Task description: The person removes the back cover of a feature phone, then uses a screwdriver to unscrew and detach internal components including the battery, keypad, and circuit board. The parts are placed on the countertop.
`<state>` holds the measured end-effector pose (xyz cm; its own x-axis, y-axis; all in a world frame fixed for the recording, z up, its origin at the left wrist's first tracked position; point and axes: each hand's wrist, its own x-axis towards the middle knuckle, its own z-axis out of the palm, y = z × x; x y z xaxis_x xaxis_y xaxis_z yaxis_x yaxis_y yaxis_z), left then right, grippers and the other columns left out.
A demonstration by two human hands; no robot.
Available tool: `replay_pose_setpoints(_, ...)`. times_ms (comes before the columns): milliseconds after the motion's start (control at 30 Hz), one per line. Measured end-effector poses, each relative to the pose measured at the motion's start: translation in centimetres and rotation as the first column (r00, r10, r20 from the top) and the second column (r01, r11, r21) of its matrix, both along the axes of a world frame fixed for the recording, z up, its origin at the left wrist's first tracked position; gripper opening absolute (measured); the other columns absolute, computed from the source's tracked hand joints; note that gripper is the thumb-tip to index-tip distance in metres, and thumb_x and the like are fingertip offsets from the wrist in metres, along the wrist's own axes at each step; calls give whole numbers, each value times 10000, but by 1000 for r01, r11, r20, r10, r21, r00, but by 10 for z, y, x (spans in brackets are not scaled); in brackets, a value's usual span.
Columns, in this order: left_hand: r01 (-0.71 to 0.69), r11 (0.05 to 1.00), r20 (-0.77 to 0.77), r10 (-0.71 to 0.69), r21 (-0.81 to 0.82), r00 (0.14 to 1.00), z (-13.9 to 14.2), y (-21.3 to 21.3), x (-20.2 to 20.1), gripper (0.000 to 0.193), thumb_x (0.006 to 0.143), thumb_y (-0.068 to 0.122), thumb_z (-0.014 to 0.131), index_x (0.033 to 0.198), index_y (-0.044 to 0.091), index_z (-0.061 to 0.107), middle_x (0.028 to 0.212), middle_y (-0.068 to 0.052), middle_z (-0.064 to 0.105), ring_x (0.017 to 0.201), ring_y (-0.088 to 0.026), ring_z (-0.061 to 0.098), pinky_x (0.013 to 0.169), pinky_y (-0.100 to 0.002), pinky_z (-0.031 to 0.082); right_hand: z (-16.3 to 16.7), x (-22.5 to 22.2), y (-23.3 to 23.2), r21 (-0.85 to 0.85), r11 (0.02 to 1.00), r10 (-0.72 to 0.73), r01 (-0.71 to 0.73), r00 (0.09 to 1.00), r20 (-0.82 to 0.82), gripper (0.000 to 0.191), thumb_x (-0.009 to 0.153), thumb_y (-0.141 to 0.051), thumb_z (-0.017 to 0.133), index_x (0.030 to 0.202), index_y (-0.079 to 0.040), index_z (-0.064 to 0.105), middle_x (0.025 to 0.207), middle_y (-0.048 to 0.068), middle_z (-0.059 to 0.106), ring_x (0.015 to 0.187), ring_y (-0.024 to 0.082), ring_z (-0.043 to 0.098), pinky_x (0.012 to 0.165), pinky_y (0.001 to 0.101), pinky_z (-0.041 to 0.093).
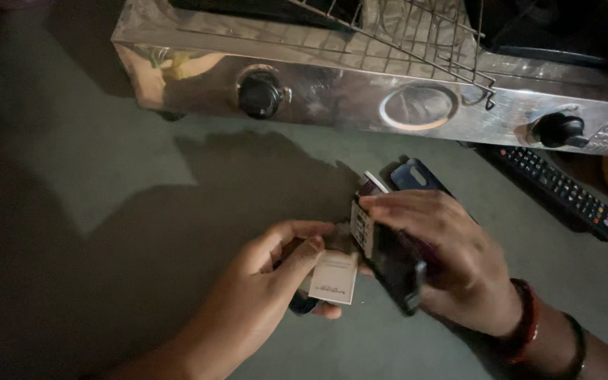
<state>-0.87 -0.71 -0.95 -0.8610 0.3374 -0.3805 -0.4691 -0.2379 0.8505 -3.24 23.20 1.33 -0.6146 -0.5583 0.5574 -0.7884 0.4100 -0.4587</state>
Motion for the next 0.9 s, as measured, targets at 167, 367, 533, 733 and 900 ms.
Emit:
replay_pose_setpoints(167,49,998,-25,-48,32,999,2,-2,-1,374,981,209,576,1231,-62,637,953,-138,708,745,-165,709,616,-304,641,-7,4,2,-280,959,66,40,931,360,714,816,-115,832,1447,-24,510,1456,170,617,1324,304,643,1110,424,581)
replay_pose_setpoints(367,80,996,-195,-85,-33,977,7,-2,1,398,952,169,652,1310,2,607,1022,-115,711,818,-108,695,679,-263,647,-12,-5,12,-563,824,365,60,704,609,515,984,-89,662,1451,46,489,1616,176,478,1445,351,543,1115,511,547)
replay_pose_setpoints(533,72,973,-242,-126,-221,962,16,-2,6,389,942,208,672,1301,64,626,946,-81,764,762,-88,712,657,-248,642,-10,-14,15,-565,791,396,235,506,766,534,1084,-271,414,1515,39,474,1432,261,626,1130,349,669,833,452,560)
replay_pose_setpoints(733,-54,912,-498,-172,-407,850,20,-1,9,333,928,215,724,1222,84,642,928,-55,811,770,-78,777,632,-271,615,-9,-16,16,-654,707,544,271,382,747,596,1136,-370,323,1486,83,487,1291,269,663,1001,345,695,895,483,580)
replay_pose_setpoints(900,-39,876,-526,-253,-480,812,19,-4,11,277,925,227,734,1154,101,644,926,-52,817,779,-101,813,627,-284,627,-17,-19,21,-769,590,710,246,295,639,557,1177,-350,304,1462,82,510,1227,283,698,947,331,706,725,445,607)
